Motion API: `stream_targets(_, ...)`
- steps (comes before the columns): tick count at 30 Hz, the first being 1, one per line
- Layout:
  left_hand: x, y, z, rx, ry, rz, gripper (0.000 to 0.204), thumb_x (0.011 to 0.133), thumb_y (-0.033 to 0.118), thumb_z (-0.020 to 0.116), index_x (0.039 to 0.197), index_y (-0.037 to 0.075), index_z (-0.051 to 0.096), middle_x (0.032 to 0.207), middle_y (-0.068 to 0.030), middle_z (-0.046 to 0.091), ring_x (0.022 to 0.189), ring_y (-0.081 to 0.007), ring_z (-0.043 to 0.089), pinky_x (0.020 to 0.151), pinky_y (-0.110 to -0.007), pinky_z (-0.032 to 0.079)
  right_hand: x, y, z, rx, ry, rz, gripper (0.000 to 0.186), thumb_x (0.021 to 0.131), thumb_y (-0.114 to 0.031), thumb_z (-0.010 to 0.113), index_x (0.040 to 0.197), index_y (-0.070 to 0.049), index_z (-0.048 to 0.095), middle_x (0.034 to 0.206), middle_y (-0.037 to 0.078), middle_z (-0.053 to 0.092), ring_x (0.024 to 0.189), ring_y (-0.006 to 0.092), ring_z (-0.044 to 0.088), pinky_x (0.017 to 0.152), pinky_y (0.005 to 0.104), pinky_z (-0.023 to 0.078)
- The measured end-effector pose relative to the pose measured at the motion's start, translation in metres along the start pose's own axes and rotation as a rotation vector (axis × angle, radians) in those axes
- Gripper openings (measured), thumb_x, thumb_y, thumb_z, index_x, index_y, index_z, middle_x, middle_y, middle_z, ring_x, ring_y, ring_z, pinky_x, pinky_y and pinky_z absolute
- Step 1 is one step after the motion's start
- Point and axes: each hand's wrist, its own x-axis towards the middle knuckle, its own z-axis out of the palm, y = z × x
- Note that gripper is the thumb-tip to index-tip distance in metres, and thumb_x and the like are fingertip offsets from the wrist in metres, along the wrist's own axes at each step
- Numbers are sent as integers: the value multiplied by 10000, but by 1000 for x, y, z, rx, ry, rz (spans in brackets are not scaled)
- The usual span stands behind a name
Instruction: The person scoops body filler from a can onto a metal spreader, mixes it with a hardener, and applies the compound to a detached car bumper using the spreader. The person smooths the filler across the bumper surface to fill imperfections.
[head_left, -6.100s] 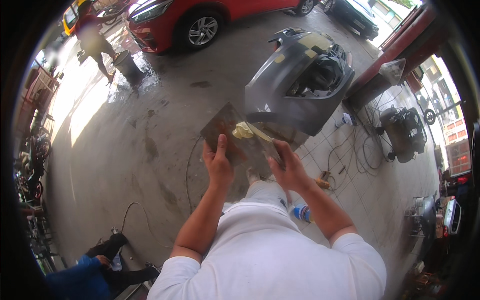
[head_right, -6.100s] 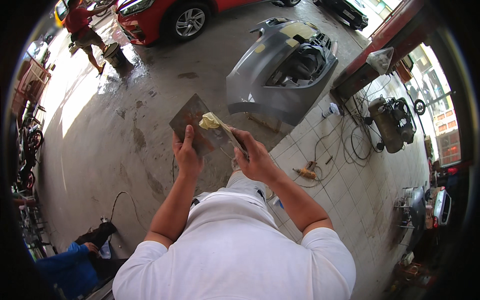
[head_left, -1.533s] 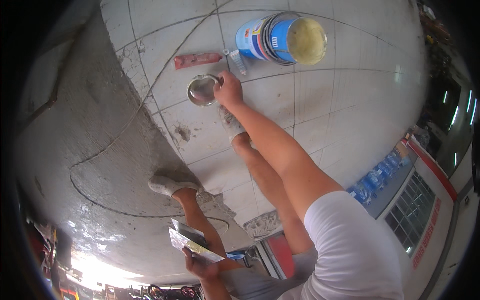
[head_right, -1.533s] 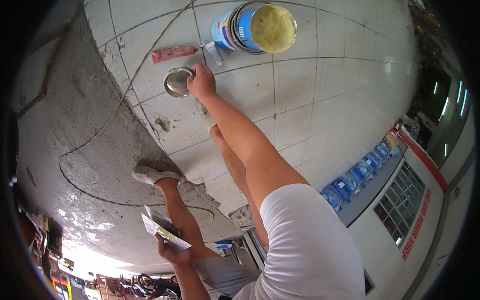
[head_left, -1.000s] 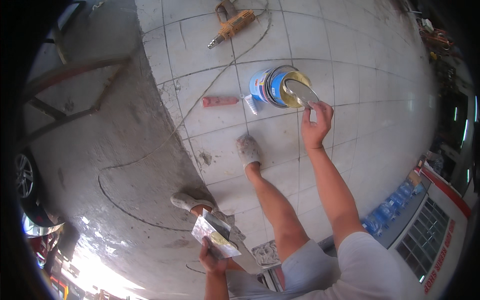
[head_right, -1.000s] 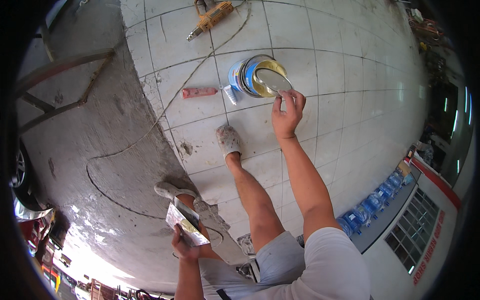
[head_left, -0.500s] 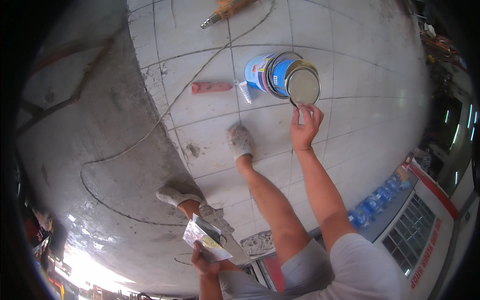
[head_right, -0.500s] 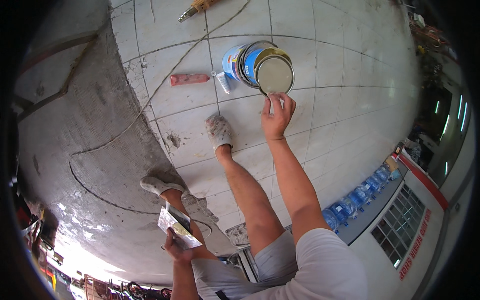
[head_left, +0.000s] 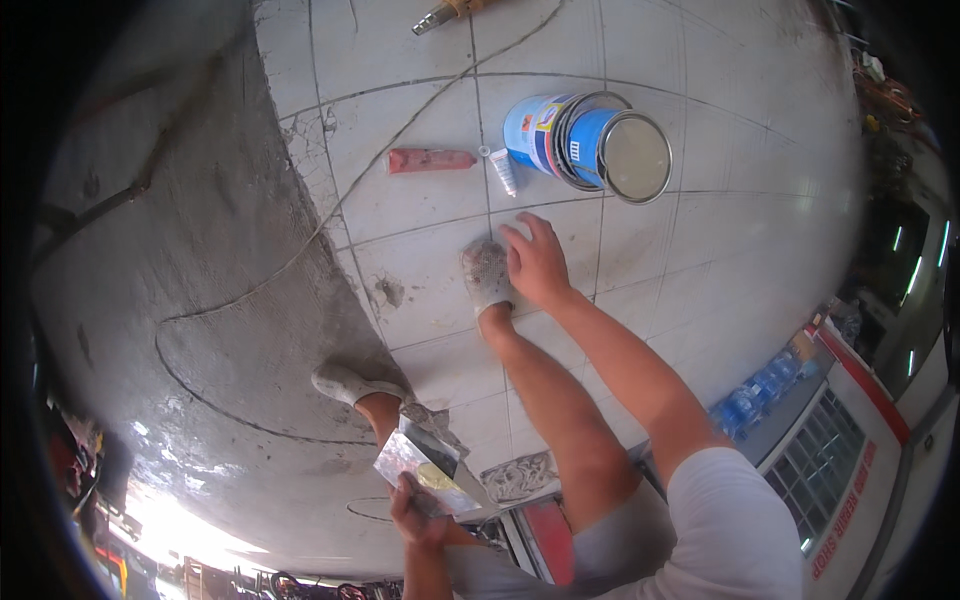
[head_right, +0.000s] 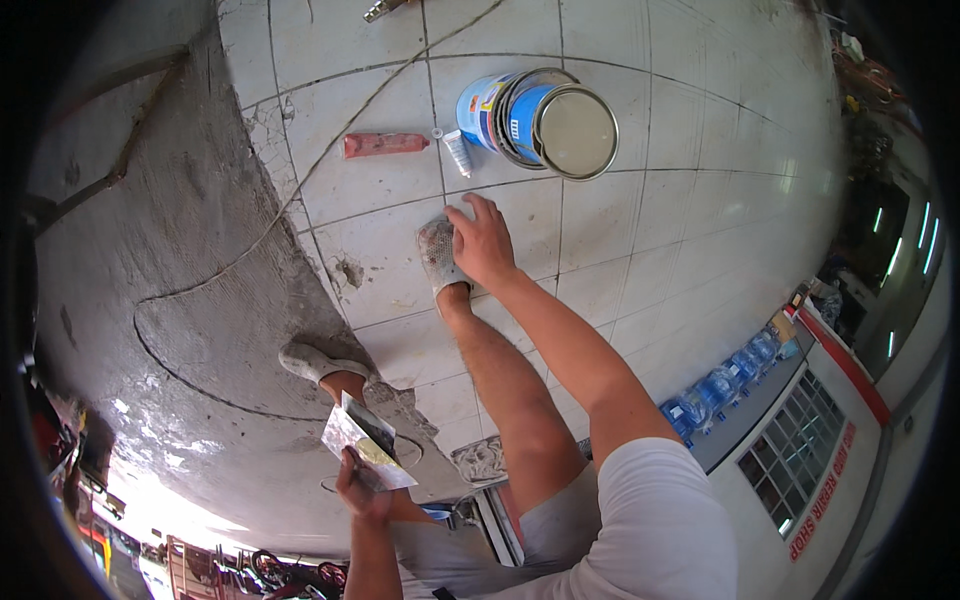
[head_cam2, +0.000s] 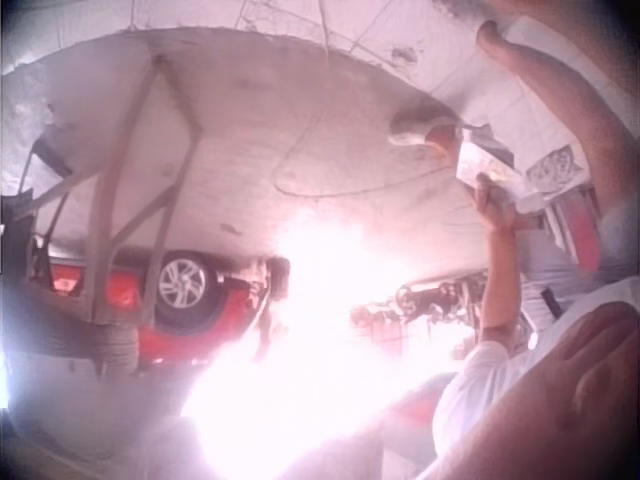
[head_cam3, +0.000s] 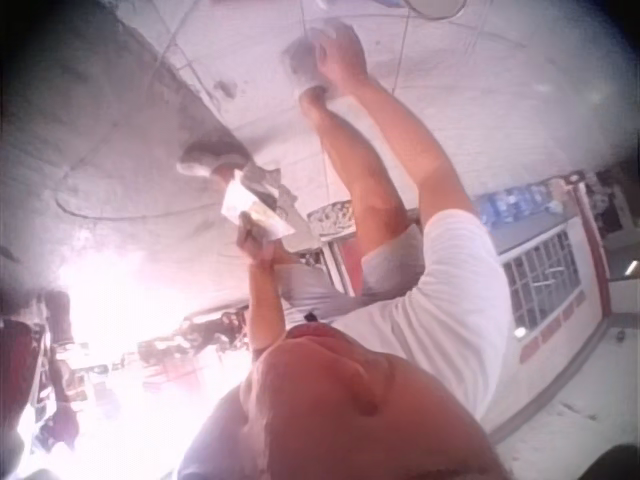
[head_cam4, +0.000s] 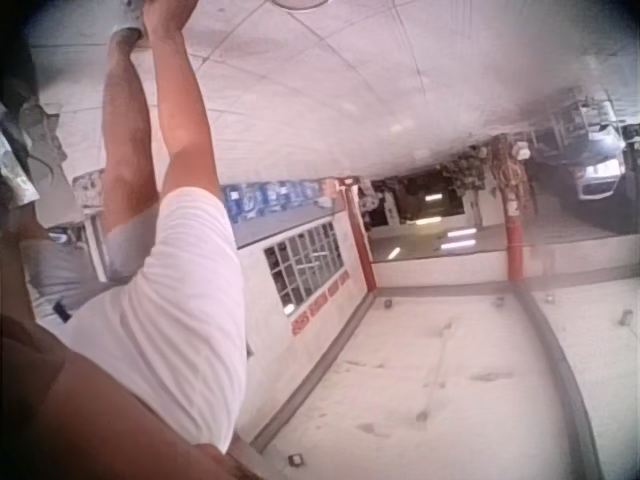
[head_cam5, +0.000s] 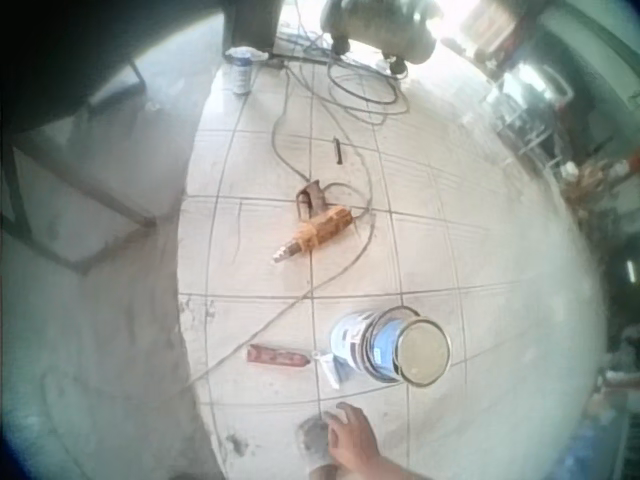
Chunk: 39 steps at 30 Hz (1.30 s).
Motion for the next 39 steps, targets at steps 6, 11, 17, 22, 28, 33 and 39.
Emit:
stream_targets(6,9,17,-13,9,-56,15,531,1019,369,625,1458,85,533,1398,-112,628,1291,-313,593,1102,-549,450,103,90,86,-197,-184,554,520,835,-114,676,1343,-224,669,1343,222,546,1211,433,564,1032,506,498)
stream_targets(11,-20,27,-15,-107,-52,41,539,1016,363,636,1468,88,529,1399,-108,629,1280,-322,603,1091,-541,468,74,17,81,26,-153,514,523,794,-41,701,1292,-202,704,1146,189,653,1107,417,622,996,478,515)
stream_targets(17,-108,25,-5,-200,-133,88,383,979,376,660,1264,121,668,1310,-103,670,1233,-343,614,1066,-585,464,-35,-98,-37,174,52,146,512,796,20,664,1280,-146,657,1119,179,699,1068,416,636,912,506,521)
stream_targets(22,-234,83,-9,-237,-323,140,224,996,306,668,1134,135,716,1074,-33,747,1010,-231,709,934,-441,548,-79,-227,-157,52,47,-9,325,787,-156,836,964,-21,600,930,199,661,911,445,631,780,520,491)
stream_targets(28,-350,131,-94,-423,-406,292,184,995,307,669,1078,154,729,1052,-28,749,963,-231,708,897,-415,546,-52,-373,-243,809,-254,259,312,833,-44,723,953,-72,437,860,115,595,633,243,610,523,400,508)
stream_targets(33,-442,228,-145,-489,-322,338,263,982,324,687,1177,148,704,1153,-45,713,1092,-261,656,1027,-414,497,-58,-487,-258,775,-340,107,389,840,-21,740,1120,-48,471,835,81,598,636,170,614,489,323,484)
stream_targets(39,-424,316,-227,-698,-481,764,241,999,289,655,1186,144,699,1147,-28,722,1070,-255,664,988,-399,508,-137,-573,-254,443,-759,-124,457,845,-17,780,1238,-39,546,853,85,673,660,167,650,543,321,531)
